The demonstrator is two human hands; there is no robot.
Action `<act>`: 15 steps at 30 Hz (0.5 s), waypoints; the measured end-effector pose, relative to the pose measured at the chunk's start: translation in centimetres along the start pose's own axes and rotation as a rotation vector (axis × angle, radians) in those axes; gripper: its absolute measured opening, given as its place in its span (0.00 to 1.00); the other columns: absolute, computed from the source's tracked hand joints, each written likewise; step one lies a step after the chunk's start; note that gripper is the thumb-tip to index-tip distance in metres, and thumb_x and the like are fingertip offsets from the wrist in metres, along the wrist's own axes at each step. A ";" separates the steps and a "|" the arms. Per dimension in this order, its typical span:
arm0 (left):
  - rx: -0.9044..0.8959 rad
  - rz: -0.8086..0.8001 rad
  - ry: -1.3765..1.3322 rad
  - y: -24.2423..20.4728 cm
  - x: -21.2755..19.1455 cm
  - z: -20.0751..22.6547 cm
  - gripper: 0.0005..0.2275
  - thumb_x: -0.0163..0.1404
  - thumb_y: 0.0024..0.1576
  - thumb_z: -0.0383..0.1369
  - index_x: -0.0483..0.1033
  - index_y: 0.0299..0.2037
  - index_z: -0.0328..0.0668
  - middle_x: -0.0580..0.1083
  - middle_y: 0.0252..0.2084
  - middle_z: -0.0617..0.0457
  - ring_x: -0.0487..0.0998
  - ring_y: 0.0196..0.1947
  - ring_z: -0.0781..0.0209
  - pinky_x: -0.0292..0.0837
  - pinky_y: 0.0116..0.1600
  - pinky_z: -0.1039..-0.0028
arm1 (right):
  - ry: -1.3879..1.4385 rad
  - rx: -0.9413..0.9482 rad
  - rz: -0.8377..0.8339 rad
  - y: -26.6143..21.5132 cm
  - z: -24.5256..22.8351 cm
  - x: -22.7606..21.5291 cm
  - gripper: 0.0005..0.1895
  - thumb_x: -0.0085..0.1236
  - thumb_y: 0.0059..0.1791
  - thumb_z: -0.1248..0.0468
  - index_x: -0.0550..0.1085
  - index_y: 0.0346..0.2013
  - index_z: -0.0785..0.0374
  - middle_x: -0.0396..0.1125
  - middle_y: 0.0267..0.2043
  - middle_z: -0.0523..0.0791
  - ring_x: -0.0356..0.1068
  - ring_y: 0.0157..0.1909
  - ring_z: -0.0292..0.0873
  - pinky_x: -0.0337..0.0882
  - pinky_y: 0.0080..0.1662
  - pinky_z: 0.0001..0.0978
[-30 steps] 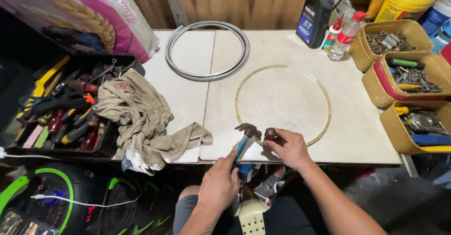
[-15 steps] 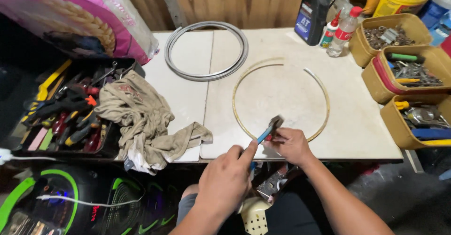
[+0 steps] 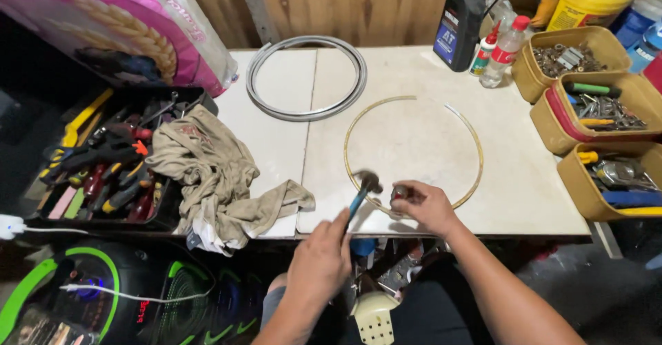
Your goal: The person uses a hammer to strike a small red tool placed on a metal ring lying on a table. They repeatedly hit the tool to shape or adjust the ring, occasionally repositioning the ring and the tool. The person also wipes the table surface with a cloth during the process.
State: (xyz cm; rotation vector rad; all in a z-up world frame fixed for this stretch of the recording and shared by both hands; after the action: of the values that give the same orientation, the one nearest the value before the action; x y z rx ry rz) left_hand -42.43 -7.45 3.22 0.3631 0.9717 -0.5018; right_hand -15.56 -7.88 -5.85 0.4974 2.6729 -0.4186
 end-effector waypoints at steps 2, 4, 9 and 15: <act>-0.065 -0.074 0.011 -0.5 1.9 -1.5 0.24 0.48 0.60 0.37 0.65 0.69 0.60 0.72 0.42 0.49 0.77 0.35 0.36 0.72 0.40 0.44 | 0.066 -0.186 -0.020 1.3 1.6 -0.1 0.20 0.70 0.43 0.61 0.82 0.50 0.56 0.78 0.40 0.42 0.74 0.42 0.35 0.73 0.49 0.26; -0.056 -0.070 0.010 -0.8 2.8 -2.2 0.24 0.47 0.60 0.36 0.66 0.68 0.60 0.72 0.41 0.49 0.77 0.34 0.36 0.72 0.38 0.44 | 0.041 -0.179 0.003 1.2 1.5 0.0 0.19 0.68 0.44 0.58 0.82 0.49 0.56 0.79 0.40 0.42 0.75 0.41 0.35 0.74 0.47 0.26; -0.088 -0.178 0.072 -0.1 2.7 -2.5 0.27 0.45 0.61 0.35 0.59 0.73 0.55 0.72 0.42 0.47 0.78 0.33 0.40 0.75 0.40 0.47 | 0.034 -0.218 0.078 -0.2 0.1 0.2 0.14 0.60 0.49 0.57 0.79 0.44 0.62 0.77 0.35 0.44 0.77 0.35 0.38 0.77 0.42 0.28; -0.142 -0.217 0.048 0.7 1.6 -2.8 0.23 0.41 0.64 0.37 0.60 0.72 0.59 0.72 0.44 0.50 0.78 0.35 0.44 0.74 0.43 0.50 | -0.213 -0.127 0.074 -2.0 -2.0 -0.8 0.16 0.53 0.48 0.53 0.77 0.45 0.54 0.79 0.42 0.40 0.75 0.41 0.39 0.71 0.47 0.33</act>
State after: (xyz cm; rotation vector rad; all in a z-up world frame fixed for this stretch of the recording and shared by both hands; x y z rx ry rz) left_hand -43.23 -5.84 0.48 0.1425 1.0935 -0.6188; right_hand -16.28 -9.15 -3.30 0.4834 2.4490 -0.2618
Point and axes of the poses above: each hand's wrist, its own y-axis towards the middle knuckle, its own x-axis out of the palm, z = x × y, the point moved 4 cm from there along y, towards the middle knuckle
